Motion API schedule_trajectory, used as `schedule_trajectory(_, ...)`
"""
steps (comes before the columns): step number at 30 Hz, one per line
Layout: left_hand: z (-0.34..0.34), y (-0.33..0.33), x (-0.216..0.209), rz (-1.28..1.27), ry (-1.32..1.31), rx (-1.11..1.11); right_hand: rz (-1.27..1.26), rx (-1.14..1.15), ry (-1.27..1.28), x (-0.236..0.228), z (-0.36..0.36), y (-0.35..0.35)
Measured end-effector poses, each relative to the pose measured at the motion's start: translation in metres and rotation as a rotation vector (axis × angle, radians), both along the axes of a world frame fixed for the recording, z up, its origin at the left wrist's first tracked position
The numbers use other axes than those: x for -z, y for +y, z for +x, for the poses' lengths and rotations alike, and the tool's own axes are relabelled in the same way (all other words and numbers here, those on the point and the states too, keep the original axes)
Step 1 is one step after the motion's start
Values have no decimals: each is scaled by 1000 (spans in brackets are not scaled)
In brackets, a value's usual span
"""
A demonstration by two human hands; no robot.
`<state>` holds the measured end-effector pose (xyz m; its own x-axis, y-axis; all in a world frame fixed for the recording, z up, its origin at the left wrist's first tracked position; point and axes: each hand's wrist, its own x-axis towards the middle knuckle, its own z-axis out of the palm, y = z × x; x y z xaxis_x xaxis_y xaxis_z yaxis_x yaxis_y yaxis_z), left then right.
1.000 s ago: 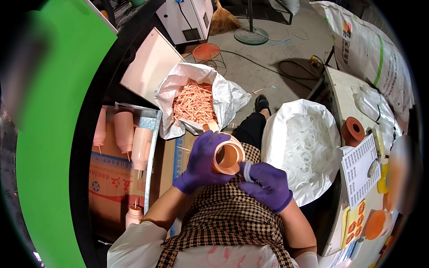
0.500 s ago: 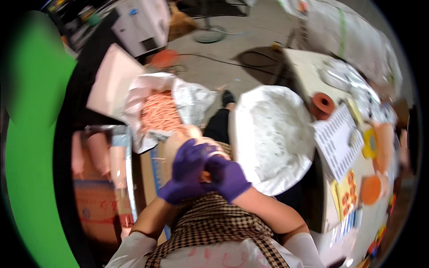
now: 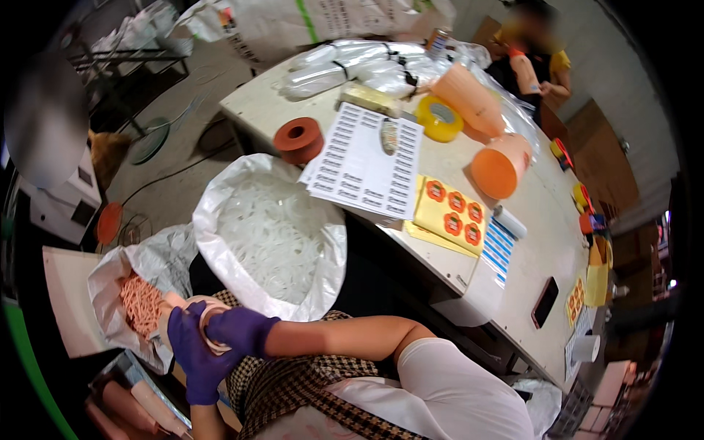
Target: The person applies stickers to plastic bottles, then inserts a small tube into each bottle and places them into a bin.
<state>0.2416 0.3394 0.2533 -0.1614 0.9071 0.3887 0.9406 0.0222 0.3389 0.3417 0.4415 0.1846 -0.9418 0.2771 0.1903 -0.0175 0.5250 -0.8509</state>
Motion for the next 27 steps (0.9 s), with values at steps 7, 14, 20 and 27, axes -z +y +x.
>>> schedule_trajectory(7,9,17,-24,-34,268,313,25,142,328,-42,117,17)
schedule_trajectory(14,47,30,24,-16,294,805,708,1424,-25,-37,434,31)
schedule_trajectory(20,60,49,77,40,370,947,378,1697,-289,-11,514,17)
schedule_trajectory(27,61,47,73,55,333,900,465,1648,-187,-6,519,14)
